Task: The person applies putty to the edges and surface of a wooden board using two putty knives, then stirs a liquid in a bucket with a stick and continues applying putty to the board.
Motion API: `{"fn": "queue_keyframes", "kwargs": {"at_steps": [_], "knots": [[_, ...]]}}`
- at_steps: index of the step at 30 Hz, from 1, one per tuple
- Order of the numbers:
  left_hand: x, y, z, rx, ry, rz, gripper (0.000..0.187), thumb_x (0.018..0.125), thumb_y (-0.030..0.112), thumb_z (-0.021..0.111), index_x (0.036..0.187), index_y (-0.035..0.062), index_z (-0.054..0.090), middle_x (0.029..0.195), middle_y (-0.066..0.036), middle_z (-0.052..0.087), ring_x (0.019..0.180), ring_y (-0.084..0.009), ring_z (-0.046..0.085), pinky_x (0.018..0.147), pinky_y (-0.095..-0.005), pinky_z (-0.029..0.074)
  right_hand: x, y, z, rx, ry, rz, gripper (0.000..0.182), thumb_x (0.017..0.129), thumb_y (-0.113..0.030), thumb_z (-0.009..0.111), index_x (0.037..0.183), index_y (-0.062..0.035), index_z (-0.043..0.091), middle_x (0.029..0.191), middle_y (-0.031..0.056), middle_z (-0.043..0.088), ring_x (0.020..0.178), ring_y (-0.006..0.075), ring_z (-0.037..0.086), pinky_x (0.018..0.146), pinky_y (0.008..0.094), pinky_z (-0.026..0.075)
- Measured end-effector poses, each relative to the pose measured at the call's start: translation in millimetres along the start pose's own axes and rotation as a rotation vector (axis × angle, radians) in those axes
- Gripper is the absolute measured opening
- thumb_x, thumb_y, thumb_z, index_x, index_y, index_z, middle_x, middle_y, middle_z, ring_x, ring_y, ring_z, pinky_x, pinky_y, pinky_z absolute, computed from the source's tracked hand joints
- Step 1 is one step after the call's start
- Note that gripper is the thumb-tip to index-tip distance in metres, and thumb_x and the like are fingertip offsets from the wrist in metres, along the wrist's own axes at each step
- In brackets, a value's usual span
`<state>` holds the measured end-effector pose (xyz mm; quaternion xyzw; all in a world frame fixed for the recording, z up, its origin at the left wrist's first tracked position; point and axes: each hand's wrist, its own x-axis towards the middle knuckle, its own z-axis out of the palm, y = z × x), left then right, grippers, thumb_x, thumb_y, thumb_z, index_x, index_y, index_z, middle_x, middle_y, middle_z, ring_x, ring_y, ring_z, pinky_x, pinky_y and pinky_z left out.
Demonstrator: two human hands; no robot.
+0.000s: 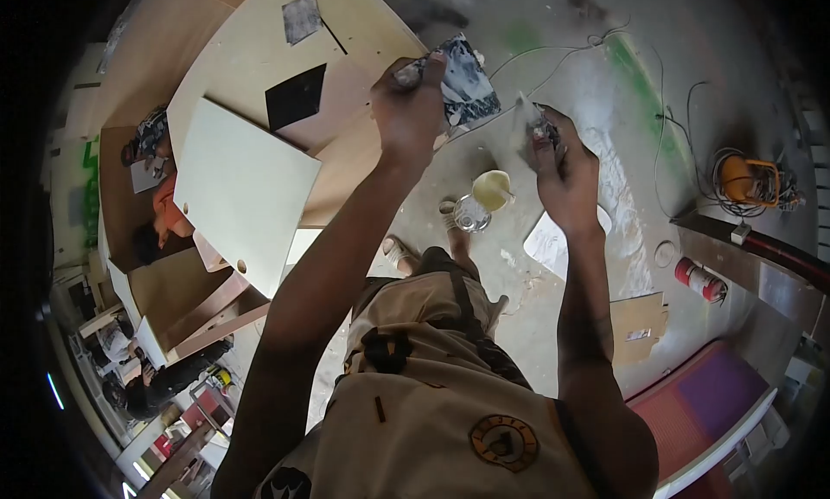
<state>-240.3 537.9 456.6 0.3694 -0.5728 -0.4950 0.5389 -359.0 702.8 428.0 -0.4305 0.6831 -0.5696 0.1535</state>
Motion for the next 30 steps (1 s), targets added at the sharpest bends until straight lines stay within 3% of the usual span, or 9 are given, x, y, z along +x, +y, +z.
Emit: {"fn": "queue_keyframes", "kwargs": {"at_steps": [5,8,15,18,22,24,26,28,30], "knots": [[-8,-22,41,0.328,-0.071,0.188,0.026,0.093,0.02,0.065,0.075,0.0011,0.064,0.07,-0.021,0.066,0.069,-0.0432,0.065,0.064,-0.046,0.051,-2,-2,24,-0.688,0.085,-0.542,0.046,0.077,-0.001,0.065,0.123,-0.0067,0.061,0.113,0.0117,0.065,0.094,0.0327,0.066,0.076,0.0401,0.058],[-23,-16,48,0.423,-0.307,0.08,0.028,0.094,0.022,0.065,0.078,-0.0018,0.065,0.069,-0.02,0.066,0.065,-0.0338,0.068,0.064,-0.0431,0.05,22,18,23,-0.879,0.124,-0.397,0.047,0.077,-0.004,0.065,0.124,-0.0082,0.061,0.116,0.0112,0.065,0.097,0.0304,0.067,0.075,0.0391,0.058],[-38,-48,6,0.304,-0.4,0.06,0.025,0.098,0.023,0.066,0.088,-0.0004,0.069,0.063,-0.002,0.058,0.055,-0.0091,0.05,0.054,-0.0292,0.043,106,73,-48,-0.136,0.116,-0.021,0.025,0.098,-0.017,0.06,0.119,-0.0045,0.066,0.082,0.0109,0.069,0.07,0.0232,0.068,0.069,0.0342,0.055],[-49,-53,-26,0.09,-0.31,-0.229,0.024,0.1,0.022,0.063,0.094,-0.0002,0.068,0.066,-0.002,0.062,0.055,-0.0142,0.055,0.056,-0.032,0.048,125,109,-72,0.337,0.126,0.259,0.027,0.098,-0.016,0.06,0.119,-0.0012,0.065,0.092,0.0084,0.071,0.08,0.0174,0.068,0.075,0.0317,0.055],[-61,-63,-70,0.017,-0.231,-0.271,0.023,0.102,0.024,0.063,0.103,0.0021,0.069,0.067,0.006,0.055,0.058,-0.0012,0.046,0.05,-0.0224,0.036,141,267,-80,0.918,0.135,0.369,0.024,0.096,-0.015,0.062,0.113,0.001,0.065,0.098,0.0054,0.068,0.086,0.0152,0.065,0.083,0.0318,0.055],[-67,-97,-96,0.009,-0.231,-0.272,0.023,0.102,0.022,0.062,0.106,-0.0004,0.068,0.071,0.001,0.062,0.064,-0.0044,0.055,0.056,-0.0246,0.045,113,299,-55,0.638,0.244,0.385,0.023,0.097,-0.016,0.06,0.114,-0.0001,0.064,0.098,0.0069,0.068,0.088,0.0166,0.065,0.085,0.0338,0.054],[-78,-107,-114,-0.025,-0.248,-0.573,0.028,0.103,0.028,0.06,0.099,0.0015,0.067,0.078,-0.002,0.065,0.066,-0.0054,0.055,0.058,-0.0247,0.046,77,324,-34,0.226,0.157,0.405,0.023,0.097,-0.016,0.06,0.113,-0.0009,0.064,0.098,0.0068,0.068,0.091,0.0175,0.065,0.085,0.0348,0.053],[-88,-109,-125,0.019,-0.254,-0.774,0.023,0.105,0.025,0.055,0.099,0.0064,0.066,0.061,0.003,0.055,0.048,-0.0027,0.044,0.043,-0.0241,0.034,28,369,-12,0.508,-0.023,0.272,0.023,0.093,-0.015,0.062,0.111,-0.0013,0.064,0.094,0.0056,0.067,0.089,0.0161,0.063,0.082,0.0333,0.051],[-108,-183,-159,-0.051,-0.297,-0.877,0.038,0.107,0.038,0.049,0.089,0.0072,0.062,0.082,-0.003,0.066,0.068,-0.0077,0.058,0.06,-0.0263,0.048,-3,458,29,0.665,0.094,0.45,0.022,0.085,-0.012,0.063,0.105,-0.0022,0.067,0.091,0.0051,0.067,0.084,0.0141,0.061,0.078,0.0323,0.05]]}}
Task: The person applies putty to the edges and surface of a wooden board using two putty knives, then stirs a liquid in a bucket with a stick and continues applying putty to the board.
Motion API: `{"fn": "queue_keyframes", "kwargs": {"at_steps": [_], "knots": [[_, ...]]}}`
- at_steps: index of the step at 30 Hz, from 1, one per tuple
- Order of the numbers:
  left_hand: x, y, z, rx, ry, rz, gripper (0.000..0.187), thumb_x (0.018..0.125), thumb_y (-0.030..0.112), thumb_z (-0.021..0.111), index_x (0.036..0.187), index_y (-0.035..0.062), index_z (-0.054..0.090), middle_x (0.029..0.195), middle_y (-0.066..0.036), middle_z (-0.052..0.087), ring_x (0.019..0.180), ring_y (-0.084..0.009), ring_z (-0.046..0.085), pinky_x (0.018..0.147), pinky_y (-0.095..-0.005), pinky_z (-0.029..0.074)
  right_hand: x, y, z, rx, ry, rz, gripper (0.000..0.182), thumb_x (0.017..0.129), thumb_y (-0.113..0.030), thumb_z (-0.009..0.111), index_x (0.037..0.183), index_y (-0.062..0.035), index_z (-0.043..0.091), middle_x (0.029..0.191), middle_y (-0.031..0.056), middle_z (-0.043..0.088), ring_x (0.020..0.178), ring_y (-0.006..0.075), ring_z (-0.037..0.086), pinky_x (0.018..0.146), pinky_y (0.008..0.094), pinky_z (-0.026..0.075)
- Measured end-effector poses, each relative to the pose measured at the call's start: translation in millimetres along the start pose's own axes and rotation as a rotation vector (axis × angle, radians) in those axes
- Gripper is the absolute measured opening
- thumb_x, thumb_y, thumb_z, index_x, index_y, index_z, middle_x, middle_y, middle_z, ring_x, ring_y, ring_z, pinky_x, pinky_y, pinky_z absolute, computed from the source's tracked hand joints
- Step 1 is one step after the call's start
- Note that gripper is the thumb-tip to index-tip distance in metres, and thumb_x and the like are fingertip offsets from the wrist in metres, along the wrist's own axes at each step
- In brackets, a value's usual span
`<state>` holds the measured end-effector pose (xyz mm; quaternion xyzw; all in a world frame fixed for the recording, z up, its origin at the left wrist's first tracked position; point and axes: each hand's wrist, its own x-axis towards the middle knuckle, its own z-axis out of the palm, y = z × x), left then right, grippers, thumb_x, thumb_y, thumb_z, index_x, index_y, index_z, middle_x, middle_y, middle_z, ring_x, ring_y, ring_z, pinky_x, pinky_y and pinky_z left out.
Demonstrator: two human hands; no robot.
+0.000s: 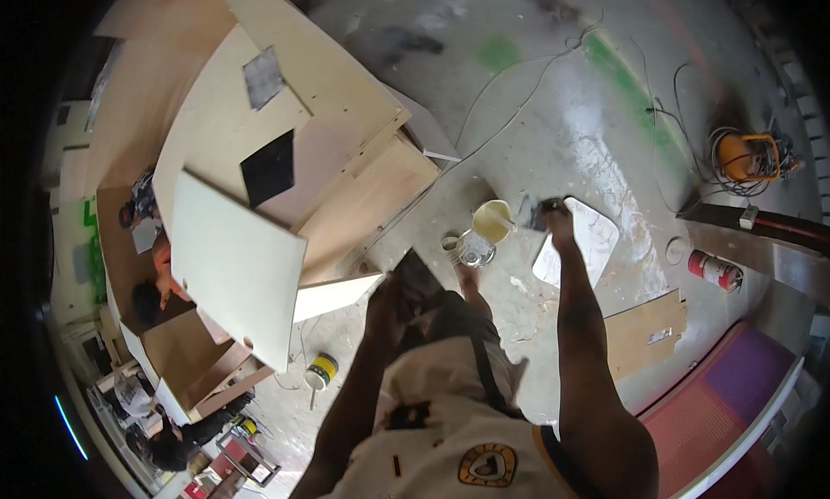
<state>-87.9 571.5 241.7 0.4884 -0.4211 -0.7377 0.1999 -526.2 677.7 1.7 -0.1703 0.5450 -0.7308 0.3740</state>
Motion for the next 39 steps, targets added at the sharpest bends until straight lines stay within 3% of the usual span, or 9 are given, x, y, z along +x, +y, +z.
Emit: {"fn": "queue_keyframes", "kwargs": {"at_steps": [2,5,8,12,14,19,25,34,39], "knots": [[8,-38,-10,0.329,0.065,0.146,0.036,0.108,0.037,0.047,0.099,0.0062,0.062,0.084,-0.003,0.066,0.07,-0.0085,0.059,0.06,-0.0267,0.048,-31,32,25,-0.237,0.11,0.104,0.018,0.081,-0.008,0.057,0.094,-0.0072,0.069,0.086,0.0027,0.066,0.074,0.0122,0.056,0.068,0.0295,0.046],[22,-79,-20,0.024,-0.003,-0.012,0.037,0.108,0.038,0.044,0.113,0.0043,0.061,0.091,-0.004,0.066,0.076,-0.0103,0.061,0.065,-0.0276,0.05,-41,91,26,-0.433,0.346,0.609,0.018,0.076,-0.016,0.063,0.083,-0.0064,0.076,0.076,0.0109,0.07,0.072,0.0215,0.066,0.069,0.0345,0.051],[56,-137,-30,-0.345,0.056,-0.198,0.041,0.11,0.035,0.041,0.126,0.0012,0.056,0.108,-0.006,0.064,0.091,-0.0133,0.063,0.079,-0.0293,0.051,-30,154,33,-0.781,0.565,0.648,0.044,0.082,-0.042,0.066,0.11,-0.0084,0.073,0.102,0.0227,0.073,0.096,0.0351,0.071,0.086,0.0452,0.054],[107,-196,-42,-0.478,0.061,-0.297,0.041,0.109,0.032,0.043,0.132,0.0002,0.053,0.12,-0.01,0.063,0.107,-0.018,0.063,0.091,-0.0328,0.052,11,243,22,-0.868,0.547,0.639,0.086,0.08,-0.069,0.066,0.146,-0.0179,0.045,0.12,0.0294,0.066,0.109,0.0404,0.067,0.097,0.0464,0.05],[128,-207,-40,-0.545,0.11,-0.317,0.042,0.108,0.032,0.046,0.136,0.0002,0.05,0.125,-0.012,0.062,0.114,-0.0211,0.062,0.096,-0.0351,0.052,32,252,29,-1.082,0.466,0.498,0.087,0.08,-0.067,0.068,0.146,-0.0168,0.044,0.125,0.0229,0.066,0.113,0.0416,0.065,0.095,0.0474,0.052],[153,-244,-42,-0.64,0.081,-0.348,0.052,0.106,0.04,0.048,0.142,0.0022,0.044,0.134,-0.012,0.058,0.122,-0.0236,0.059,0.105,-0.0405,0.049,75,235,58,-1.219,0.389,0.517,0.041,0.089,-0.053,0.062,0.108,-0.0179,0.074,0.107,0.0149,0.074,0.102,0.0376,0.069,0.09,0.0495,0.054],[187,-210,-19,-0.635,-0.027,-0.316,0.055,0.107,0.041,0.045,0.148,0.0055,0.039,0.144,-0.009,0.052,0.131,-0.0226,0.052,0.114,-0.039,0.039,66,227,73,-1.402,0.046,0.265,0.033,0.088,-0.041,0.062,0.097,-0.011,0.075,0.093,0.0188,0.073,0.091,0.0389,0.071,0.082,0.0502,0.056],[266,-234,0,-0.709,-0.173,-0.365,0.053,0.109,0.039,0.039,0.146,0.0018,0.039,0.142,-0.013,0.054,0.129,-0.0269,0.055,0.111,-0.0427,0.045,56,220,39,-1.557,-0.258,0.189,0.035,0.087,-0.036,0.062,0.109,-0.0101,0.068,0.087,0.0187,0.073,0.085,0.0377,0.071,0.079,0.0514,0.056],[270,-251,-3,-0.664,-0.093,-0.456,0.051,0.108,0.039,0.042,0.145,0.0029,0.043,0.14,-0.011,0.056,0.127,-0.0266,0.057,0.111,-0.0425,0.045,56,257,32,-1.474,-0.267,0.464,0.039,0.088,-0.035,0.061,0.107,-0.0022,0.067,0.091,0.023,0.072,0.089,0.0396,0.07,0.084,0.0509,0.055]]}}
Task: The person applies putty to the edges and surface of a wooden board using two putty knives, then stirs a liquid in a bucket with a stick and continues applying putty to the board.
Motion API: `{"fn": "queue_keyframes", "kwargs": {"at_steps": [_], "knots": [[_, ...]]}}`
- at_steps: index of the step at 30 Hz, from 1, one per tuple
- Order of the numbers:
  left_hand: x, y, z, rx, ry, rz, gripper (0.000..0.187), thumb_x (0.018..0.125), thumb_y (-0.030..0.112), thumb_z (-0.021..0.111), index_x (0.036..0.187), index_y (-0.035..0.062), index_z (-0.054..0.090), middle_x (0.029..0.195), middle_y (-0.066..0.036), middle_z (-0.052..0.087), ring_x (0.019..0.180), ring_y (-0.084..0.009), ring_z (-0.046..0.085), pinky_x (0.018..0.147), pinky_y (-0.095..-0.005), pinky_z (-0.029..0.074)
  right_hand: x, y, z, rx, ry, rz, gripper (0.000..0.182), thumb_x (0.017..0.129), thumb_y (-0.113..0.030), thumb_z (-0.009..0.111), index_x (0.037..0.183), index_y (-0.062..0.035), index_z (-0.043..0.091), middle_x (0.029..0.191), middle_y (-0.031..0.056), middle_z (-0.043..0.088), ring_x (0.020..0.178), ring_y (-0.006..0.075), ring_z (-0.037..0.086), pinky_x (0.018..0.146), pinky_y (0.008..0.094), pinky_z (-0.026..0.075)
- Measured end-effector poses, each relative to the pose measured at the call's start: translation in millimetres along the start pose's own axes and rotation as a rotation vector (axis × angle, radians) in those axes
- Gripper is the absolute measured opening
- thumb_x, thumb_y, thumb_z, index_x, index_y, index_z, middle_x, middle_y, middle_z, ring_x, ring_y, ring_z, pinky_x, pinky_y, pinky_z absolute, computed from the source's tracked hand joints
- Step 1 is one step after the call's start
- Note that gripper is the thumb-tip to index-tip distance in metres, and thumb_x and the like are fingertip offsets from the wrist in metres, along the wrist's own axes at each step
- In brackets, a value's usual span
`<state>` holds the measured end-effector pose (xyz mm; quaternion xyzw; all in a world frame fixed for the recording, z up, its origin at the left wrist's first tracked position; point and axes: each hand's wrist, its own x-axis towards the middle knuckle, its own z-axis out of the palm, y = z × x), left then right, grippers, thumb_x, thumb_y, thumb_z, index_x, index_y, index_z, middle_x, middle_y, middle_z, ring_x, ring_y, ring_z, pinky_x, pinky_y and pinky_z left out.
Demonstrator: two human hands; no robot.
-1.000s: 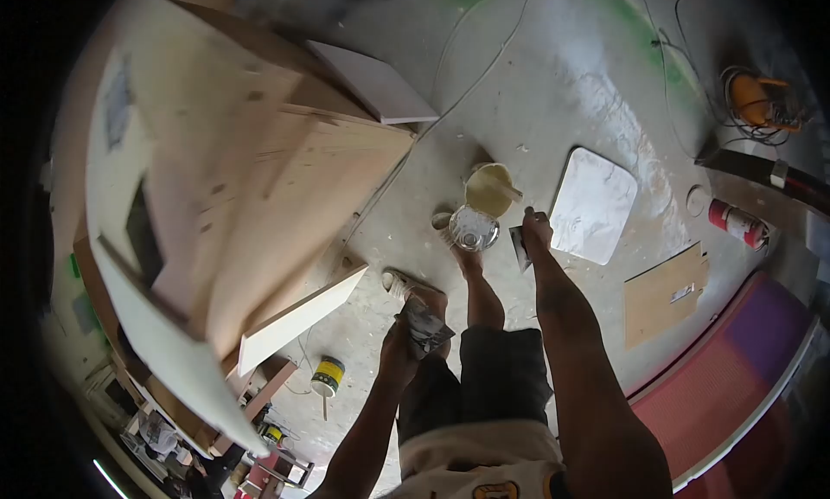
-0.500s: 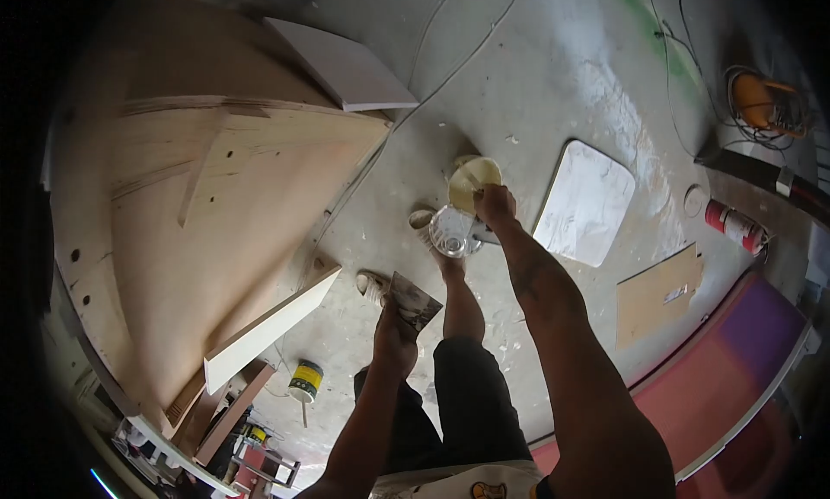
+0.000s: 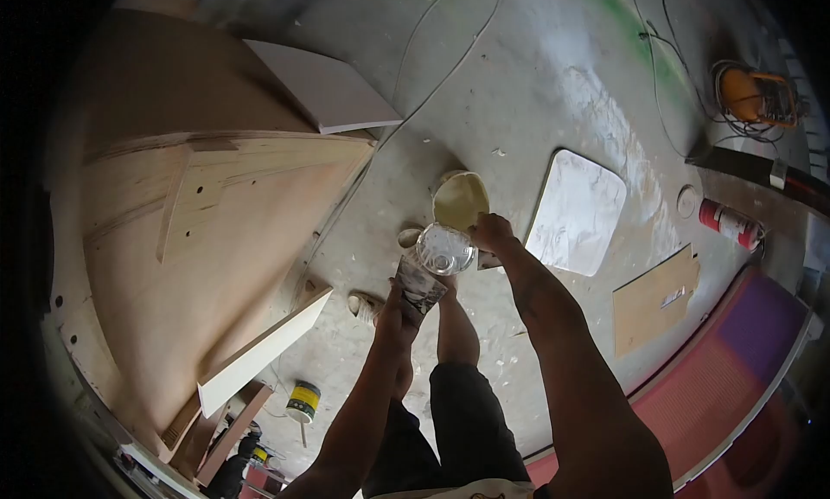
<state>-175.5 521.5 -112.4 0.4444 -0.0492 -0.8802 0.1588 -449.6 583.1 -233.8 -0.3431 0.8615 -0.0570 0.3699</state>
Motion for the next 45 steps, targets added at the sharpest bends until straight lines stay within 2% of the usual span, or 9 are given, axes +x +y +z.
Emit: {"fn": "queue_keyframes", "kwargs": {"at_steps": [5,9,21,23,27,32,37,41,45], "knots": [[2,3,-17,-0.015,0.091,-0.006,0.046,0.106,0.041,0.049,0.135,0.0057,0.051,0.127,-0.008,0.062,0.116,-0.0236,0.061,0.102,-0.0404,0.05,3,-10,16,0.083,-0.067,-0.042,0.042,0.087,-0.038,0.063,0.098,0.0017,0.069,0.09,0.0237,0.072,0.088,0.0391,0.071,0.081,0.0486,0.055],[7,6,-37,0.005,0.139,0.009,0.045,0.104,0.043,0.053,0.13,0.0074,0.056,0.121,-0.007,0.066,0.112,-0.021,0.063,0.094,-0.0369,0.052,19,0,21,0.344,-0.13,0.012,0.039,0.087,-0.036,0.064,0.093,0.0018,0.071,0.086,0.0209,0.072,0.078,0.0296,0.071,0.074,0.0429,0.054],[33,43,3,0.14,0.117,0.094,0.046,0.107,0.039,0.046,0.142,0.0091,0.049,0.136,-0.008,0.059,0.124,-0.0197,0.058,0.108,-0.0384,0.046,5,4,53,1.409,-0.328,0.181,0.023,0.095,-0.03,0.062,0.086,-0.0082,0.062,0.066,-0.0018,0.05,0.052,0.0093,0.042,0.048,0.0285,0.035],[35,47,13,0.197,0.067,0.142,0.038,0.105,0.033,0.054,0.134,0.0085,0.055,0.122,-0.005,0.065,0.106,-0.0154,0.065,0.09,-0.0317,0.053,-5,4,49,1.492,-0.345,0.209,0.022,0.096,-0.03,0.061,0.09,-0.0084,0.061,0.064,-0.0025,0.048,0.048,0.0068,0.04,0.045,0.0252,0.033],[73,57,-10,0.317,0.069,0.155,0.027,0.101,0.023,0.062,0.124,0.0079,0.061,0.104,-0.001,0.068,0.082,-0.0089,0.065,0.066,-0.0237,0.052,-48,18,27,1.412,-0.257,0.2,0.023,0.098,-0.032,0.059,0.095,-0.0091,0.06,0.067,-0.0044,0.048,0.047,0.0043,0.038,0.044,0.0229,0.033],[131,46,-13,0.625,0.17,0.283,0.029,0.104,0.02,0.055,0.125,0.0016,0.062,0.11,-0.006,0.069,0.095,-0.0131,0.064,0.082,-0.0285,0.051,-119,23,-26,1.08,-0.159,0.211,0.025,0.098,-0.031,0.058,0.093,-0.0066,0.062,0.069,-0.0044,0.05,0.056,0.0051,0.043,0.052,0.0253,0.039],[177,29,6,0.771,0.17,0.31,0.037,0.104,0.026,0.053,0.128,-0.0007,0.062,0.11,-0.005,0.069,0.095,-0.0139,0.062,0.085,-0.0305,0.049,-202,9,-84,0.932,-0.096,0.084,0.033,0.097,-0.025,0.06,0.117,0.0012,0.066,0.071,-0.0039,0.054,0.064,0.0049,0.047,0.058,0.0253,0.042],[220,15,-9,0.73,0.158,0.198,0.034,0.107,0.026,0.047,0.126,0.0012,0.06,0.112,-0.01,0.068,0.098,-0.019,0.067,0.088,-0.0343,0.055,-249,-37,-134,0.694,-0.064,0.139,0.044,0.095,-0.022,0.064,0.136,-0.005,0.06,0.073,0.0049,0.063,0.064,0.0069,0.054,0.06,0.0301,0.049],[200,18,28,0.582,0.152,0.085,0.035,0.107,0.026,0.046,0.127,0.0013,0.061,0.112,-0.01,0.068,0.098,-0.0191,0.067,0.088,-0.0355,0.056,-244,-47,-110,0.481,0.115,-0.042,0.044,0.089,-0.017,0.064,0.131,-0.0053,0.062,0.078,0.0169,0.069,0.068,0.029,0.071,0.063,0.0415,0.056]]}}
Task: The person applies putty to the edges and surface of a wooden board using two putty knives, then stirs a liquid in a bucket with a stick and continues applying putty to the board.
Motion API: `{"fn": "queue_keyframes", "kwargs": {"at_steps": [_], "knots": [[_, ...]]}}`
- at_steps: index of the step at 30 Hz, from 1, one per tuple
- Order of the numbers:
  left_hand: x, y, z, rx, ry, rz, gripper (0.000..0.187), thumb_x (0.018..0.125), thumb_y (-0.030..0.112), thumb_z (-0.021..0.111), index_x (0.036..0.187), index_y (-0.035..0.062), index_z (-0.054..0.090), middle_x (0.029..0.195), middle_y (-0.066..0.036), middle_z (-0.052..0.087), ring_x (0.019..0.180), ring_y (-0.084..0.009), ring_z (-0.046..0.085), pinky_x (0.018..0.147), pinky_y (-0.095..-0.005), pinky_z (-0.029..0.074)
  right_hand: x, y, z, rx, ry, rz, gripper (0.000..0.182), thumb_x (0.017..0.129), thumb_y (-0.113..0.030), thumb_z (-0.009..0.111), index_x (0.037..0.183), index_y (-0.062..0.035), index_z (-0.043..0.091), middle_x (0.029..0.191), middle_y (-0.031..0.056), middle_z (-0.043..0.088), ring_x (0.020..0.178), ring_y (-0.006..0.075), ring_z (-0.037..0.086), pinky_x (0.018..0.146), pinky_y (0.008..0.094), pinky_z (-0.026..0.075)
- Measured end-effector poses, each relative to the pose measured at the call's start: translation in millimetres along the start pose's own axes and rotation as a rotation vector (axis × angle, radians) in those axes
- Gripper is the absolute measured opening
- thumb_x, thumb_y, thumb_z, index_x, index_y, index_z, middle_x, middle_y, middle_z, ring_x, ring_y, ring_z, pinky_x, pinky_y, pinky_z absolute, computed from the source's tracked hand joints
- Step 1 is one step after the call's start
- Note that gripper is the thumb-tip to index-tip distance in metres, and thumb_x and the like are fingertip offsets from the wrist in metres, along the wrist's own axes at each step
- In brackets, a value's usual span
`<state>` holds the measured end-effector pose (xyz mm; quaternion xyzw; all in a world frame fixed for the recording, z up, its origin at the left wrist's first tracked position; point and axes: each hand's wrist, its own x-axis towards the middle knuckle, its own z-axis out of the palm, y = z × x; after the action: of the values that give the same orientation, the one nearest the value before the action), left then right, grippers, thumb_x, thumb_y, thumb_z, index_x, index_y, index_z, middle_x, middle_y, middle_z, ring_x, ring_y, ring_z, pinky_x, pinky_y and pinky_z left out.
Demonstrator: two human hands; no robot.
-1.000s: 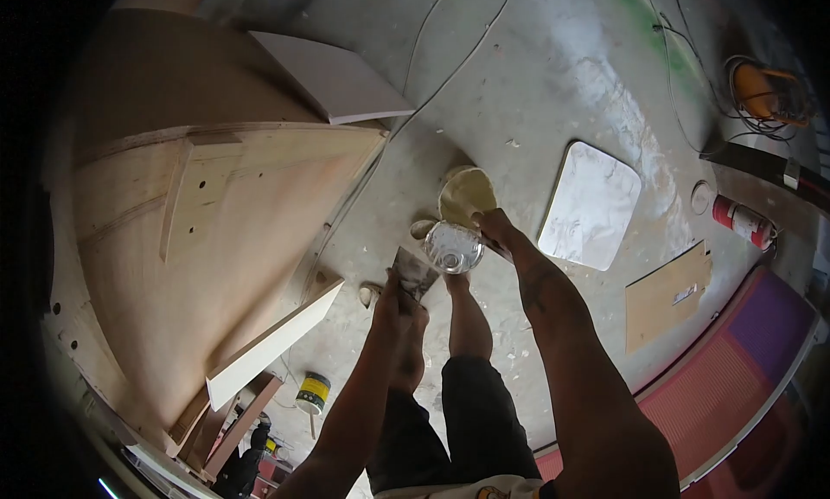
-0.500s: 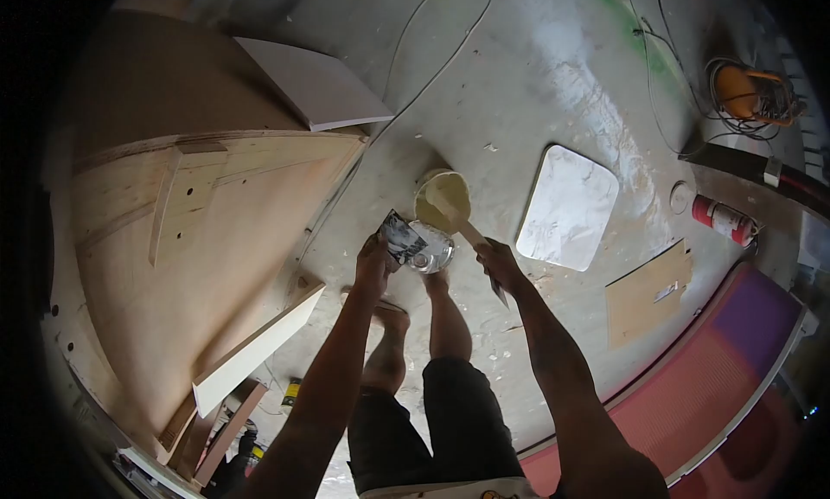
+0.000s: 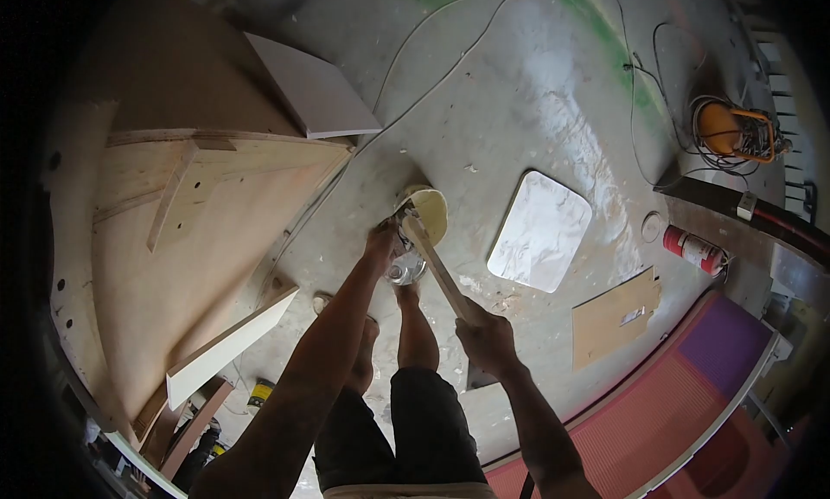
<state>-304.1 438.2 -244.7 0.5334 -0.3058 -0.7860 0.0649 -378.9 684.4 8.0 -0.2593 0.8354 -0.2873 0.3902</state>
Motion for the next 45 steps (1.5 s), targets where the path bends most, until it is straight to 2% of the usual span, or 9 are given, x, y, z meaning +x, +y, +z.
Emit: {"fn": "queue_keyframes", "kwargs": {"at_steps": [6,20,21,24,27,31,38,42,45], "knots": [[-21,-2,2,0.371,0.112,0.127,0.037,0.106,0.026,0.049,0.13,0.0011,0.063,0.115,-0.009,0.069,0.1,-0.0154,0.064,0.09,-0.0333,0.053,4,-10,36,-0.416,0.027,-0.119,0.051,0.089,-0.023,0.065,0.136,-0.0041,0.056,0.083,0.0145,0.069,0.069,0.0329,0.07,0.067,0.0437,0.058],[-96,36,14,0.227,-0.062,0.185,0.033,0.103,0.017,0.053,0.131,0.0016,0.064,0.113,-0.012,0.071,0.099,-0.018,0.068,0.09,-0.0313,0.051,104,37,53,0.14,0.023,0.301,0.04,0.09,-0.021,0.059,0.127,-0.0069,0.063,0.09,0.0225,0.071,0.079,0.037,0.07,0.072,0.0479,0.055],[-105,39,14,0.27,-0.091,0.249,0.034,0.103,0.016,0.053,0.132,0.0019,0.063,0.114,-0.013,0.071,0.1,-0.0194,0.068,0.091,-0.0324,0.051,114,82,68,-0.042,0.188,-0.124,0.035,0.094,-0.024,0.058,0.122,-0.0052,0.067,0.087,0.0237,0.069,0.077,0.0307,0.069,0.07,0.0425,0.054],[-151,67,22,0.511,-0.142,0.521,0.035,0.102,0.012,0.052,0.135,0.0033,0.06,0.117,-0.015,0.071,0.106,-0.024,0.067,0.095,-0.0347,0.05,97,73,37,0.383,-0.016,0.319,0.044,0.099,-0.03,0.062,0.13,0.0003,0.06,0.084,0.0177,0.068,0.072,0.0227,0.063,0.074,0.0337,0.051],[-236,113,39,0.689,-0.159,0.67,0.038,0.101,0.005,0.048,0.138,0.0042,0.058,0.124,-0.02,0.067,0.118,-0.0276,0.064,0.101,-0.0356,0.047,52,32,-9,0.243,-0.207,0.214,0.051,0.097,-0.024,0.067,0.139,0.0005,0.053,0.093,0.0116,0.069,0.077,0.0203,0.062,0.08,0.0303,0.049],[-366,171,66,0.672,-0.236,0.935,0.047,0.094,-0.005,0.048,0.139,0.0044,0.057,0.134,-0.022,0.061,0.127,-0.0299,0.059,0.109,-0.0392,0.044,-15,-36,-53,1.216,-0.297,-0.019,0.043,0.095,-0.012,0.069,0.133,0.003,0.057,0.115,0.0088,0.065,0.107,0.0195,0.061,0.095,0.0335,0.047],[-533,236,72,0.83,-0.327,1.474,0.052,0.08,-0.007,0.057,0.13,0.0059,0.065,0.144,-0.021,0.052,0.136,-0.0376,0.049,0.111,-0.0449,0.043,-109,-201,-112,1.765,-0.388,0.107,0.041,0.085,-0.004,0.072,0.124,0.0032,0.059,0.117,0.0125,0.067,0.115,0.0262,0.063,0.105,0.0408,0.047],[-598,250,49,0.833,-0.358,1.571,0.053,0.077,0.004,0.069,0.13,0.0114,0.066,0.148,-0.019,0.048,0.138,-0.0402,0.046,0.113,-0.0482,0.042,-158,-278,-114,0.281,-0.092,-0.638,0.037,0.094,-0.014,0.057,0.127,0.003,0.057,0.122,0.0156,0.064,0.113,0.0248,0.064,0.098,0.0406,0.052],[-648,256,34,1.019,-0.049,1.75,0.056,0.078,0.009,0.071,0.134,0.0166,0.064,0.151,-0.016,0.044,0.14,-0.0393,0.044,0.114,-0.0493,0.042,-154,-304,-108,0.542,-0.322,-0.591,0.04,0.096,-0.02,0.054,0.129,0.0031,0.056,0.124,0.0149,0.064,0.112,0.0248,0.064,0.095,0.04,0.053]]}}
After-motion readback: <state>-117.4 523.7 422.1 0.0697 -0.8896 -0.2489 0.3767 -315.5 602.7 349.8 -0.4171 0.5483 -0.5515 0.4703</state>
